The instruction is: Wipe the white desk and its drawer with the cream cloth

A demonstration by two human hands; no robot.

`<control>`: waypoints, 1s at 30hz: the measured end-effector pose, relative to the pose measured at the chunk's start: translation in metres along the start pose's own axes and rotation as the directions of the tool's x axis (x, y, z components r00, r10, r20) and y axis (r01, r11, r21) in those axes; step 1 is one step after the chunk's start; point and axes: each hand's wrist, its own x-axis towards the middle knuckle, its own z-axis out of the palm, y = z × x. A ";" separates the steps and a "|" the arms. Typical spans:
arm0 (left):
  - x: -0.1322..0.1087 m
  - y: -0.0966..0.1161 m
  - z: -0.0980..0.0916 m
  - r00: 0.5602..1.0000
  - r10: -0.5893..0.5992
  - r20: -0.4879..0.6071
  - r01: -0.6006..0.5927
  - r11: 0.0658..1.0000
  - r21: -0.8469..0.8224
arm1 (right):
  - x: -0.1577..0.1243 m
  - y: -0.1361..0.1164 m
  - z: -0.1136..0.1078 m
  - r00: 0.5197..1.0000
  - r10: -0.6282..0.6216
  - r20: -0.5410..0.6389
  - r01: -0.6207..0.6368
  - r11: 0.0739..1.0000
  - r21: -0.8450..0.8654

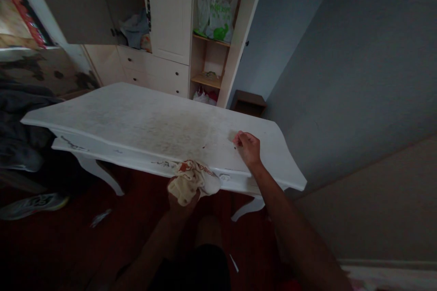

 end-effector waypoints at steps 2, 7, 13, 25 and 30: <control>-0.005 0.002 0.013 1.000 -0.003 -0.027 0.002 0.999 -0.048 | -0.005 -0.009 -0.028 0.998 -0.059 0.036 0.064 0.985 -0.161; -0.026 0.018 0.052 0.975 -0.160 -0.154 0.109 0.949 -0.295 | -0.014 -0.021 -0.131 0.993 -0.094 0.065 0.114 0.863 -0.492; -0.043 0.054 0.090 0.997 -0.070 0.020 0.073 0.935 -0.347 | -0.024 -0.010 -0.213 0.991 0.085 -0.107 -0.122 0.904 -0.410; -0.073 0.118 0.144 0.977 -0.213 -0.004 0.190 0.883 -0.429 | -0.039 0.006 -0.196 0.980 -0.178 -0.093 0.091 0.806 -0.585; -0.090 0.129 0.173 0.966 -0.094 0.242 0.224 0.770 -0.597 | -0.041 0.006 -0.197 0.980 -0.188 -0.063 0.112 0.786 -0.608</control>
